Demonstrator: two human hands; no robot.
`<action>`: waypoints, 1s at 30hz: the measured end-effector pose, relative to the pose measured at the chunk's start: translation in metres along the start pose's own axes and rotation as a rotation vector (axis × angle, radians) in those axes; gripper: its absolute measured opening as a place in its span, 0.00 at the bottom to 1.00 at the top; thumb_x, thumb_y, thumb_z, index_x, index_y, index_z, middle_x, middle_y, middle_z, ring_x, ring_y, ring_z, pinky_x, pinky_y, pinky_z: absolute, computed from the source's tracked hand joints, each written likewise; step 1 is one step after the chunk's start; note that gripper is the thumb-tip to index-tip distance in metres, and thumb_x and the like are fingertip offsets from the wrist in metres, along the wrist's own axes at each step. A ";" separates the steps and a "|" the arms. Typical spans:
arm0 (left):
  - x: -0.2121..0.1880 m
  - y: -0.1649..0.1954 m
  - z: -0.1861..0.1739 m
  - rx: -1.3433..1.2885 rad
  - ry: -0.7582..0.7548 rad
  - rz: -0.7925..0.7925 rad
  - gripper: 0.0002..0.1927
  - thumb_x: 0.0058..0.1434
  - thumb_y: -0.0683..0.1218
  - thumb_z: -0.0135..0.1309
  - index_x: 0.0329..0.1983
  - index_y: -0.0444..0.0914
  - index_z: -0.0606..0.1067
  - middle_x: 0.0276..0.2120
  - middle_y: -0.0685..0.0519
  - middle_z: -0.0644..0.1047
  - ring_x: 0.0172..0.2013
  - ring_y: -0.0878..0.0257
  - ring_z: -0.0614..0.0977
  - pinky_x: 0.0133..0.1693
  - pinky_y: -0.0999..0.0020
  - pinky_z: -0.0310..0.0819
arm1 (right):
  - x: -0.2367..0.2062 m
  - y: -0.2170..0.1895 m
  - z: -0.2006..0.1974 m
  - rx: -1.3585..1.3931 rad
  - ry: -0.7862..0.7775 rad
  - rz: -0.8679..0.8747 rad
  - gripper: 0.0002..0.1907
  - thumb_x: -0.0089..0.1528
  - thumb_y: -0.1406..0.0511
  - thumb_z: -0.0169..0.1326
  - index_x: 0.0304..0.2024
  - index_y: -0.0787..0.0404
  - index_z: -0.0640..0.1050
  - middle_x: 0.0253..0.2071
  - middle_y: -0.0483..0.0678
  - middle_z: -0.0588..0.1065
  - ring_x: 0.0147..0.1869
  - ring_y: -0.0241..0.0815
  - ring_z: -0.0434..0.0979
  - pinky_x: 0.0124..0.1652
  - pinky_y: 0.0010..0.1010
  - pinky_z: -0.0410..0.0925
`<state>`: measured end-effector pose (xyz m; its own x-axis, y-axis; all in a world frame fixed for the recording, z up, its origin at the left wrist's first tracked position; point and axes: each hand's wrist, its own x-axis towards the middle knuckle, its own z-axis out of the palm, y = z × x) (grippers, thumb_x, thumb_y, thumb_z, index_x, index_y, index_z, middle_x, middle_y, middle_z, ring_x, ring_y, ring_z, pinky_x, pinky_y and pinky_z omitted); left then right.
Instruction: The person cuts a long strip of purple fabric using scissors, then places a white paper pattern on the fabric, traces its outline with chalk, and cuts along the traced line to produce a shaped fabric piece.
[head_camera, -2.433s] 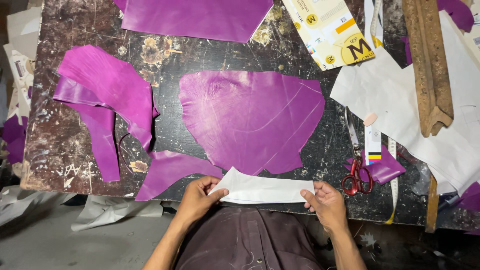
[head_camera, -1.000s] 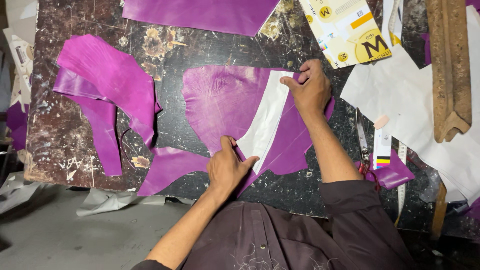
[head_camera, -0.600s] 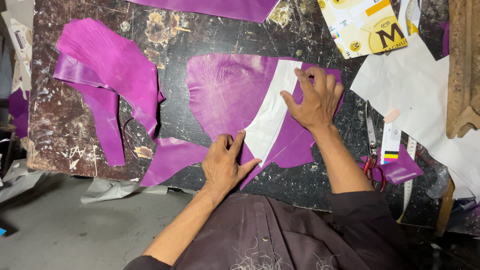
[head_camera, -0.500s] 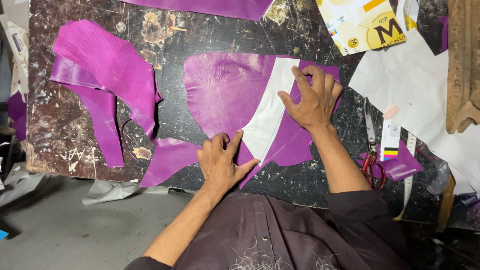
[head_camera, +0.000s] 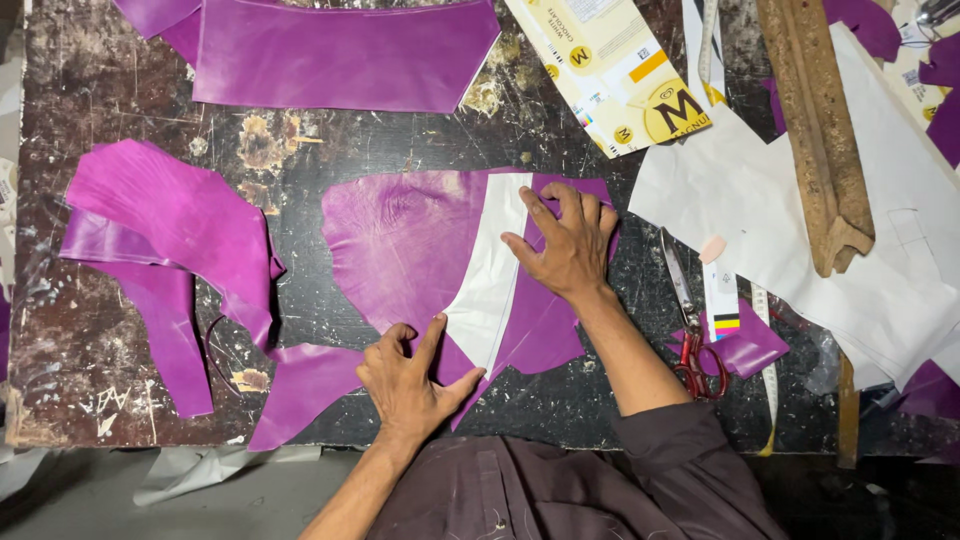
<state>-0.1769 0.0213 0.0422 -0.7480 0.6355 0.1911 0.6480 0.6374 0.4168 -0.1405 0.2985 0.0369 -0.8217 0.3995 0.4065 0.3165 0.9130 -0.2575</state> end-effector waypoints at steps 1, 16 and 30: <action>-0.001 -0.001 0.001 -0.003 0.003 0.001 0.43 0.39 0.70 0.68 0.60 0.51 0.75 0.49 0.47 0.69 0.45 0.51 0.67 0.44 0.51 0.56 | 0.000 0.000 0.000 0.002 0.002 0.000 0.33 0.55 0.47 0.68 0.60 0.50 0.79 0.56 0.46 0.70 0.56 0.48 0.64 0.52 0.46 0.54; 0.048 -0.011 -0.024 -0.077 -0.081 0.252 0.15 0.59 0.58 0.64 0.38 0.43 0.84 0.40 0.53 0.74 0.42 0.54 0.71 0.43 0.54 0.61 | 0.002 0.003 0.003 -0.008 -0.046 -0.007 0.33 0.58 0.45 0.70 0.62 0.47 0.79 0.57 0.45 0.68 0.59 0.47 0.62 0.54 0.47 0.53; 0.171 0.003 -0.030 0.210 -0.711 0.620 0.68 0.24 0.63 0.76 0.73 0.59 0.58 0.74 0.66 0.50 0.57 0.52 0.69 0.49 0.50 0.70 | 0.006 -0.013 -0.010 0.050 -0.037 -0.013 0.32 0.60 0.48 0.71 0.64 0.47 0.78 0.59 0.46 0.67 0.62 0.48 0.63 0.57 0.48 0.53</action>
<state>-0.3072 0.1191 0.1029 -0.0472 0.9565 -0.2879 0.9626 0.1206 0.2427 -0.1453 0.2895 0.0513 -0.8428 0.3839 0.3774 0.2828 0.9122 -0.2963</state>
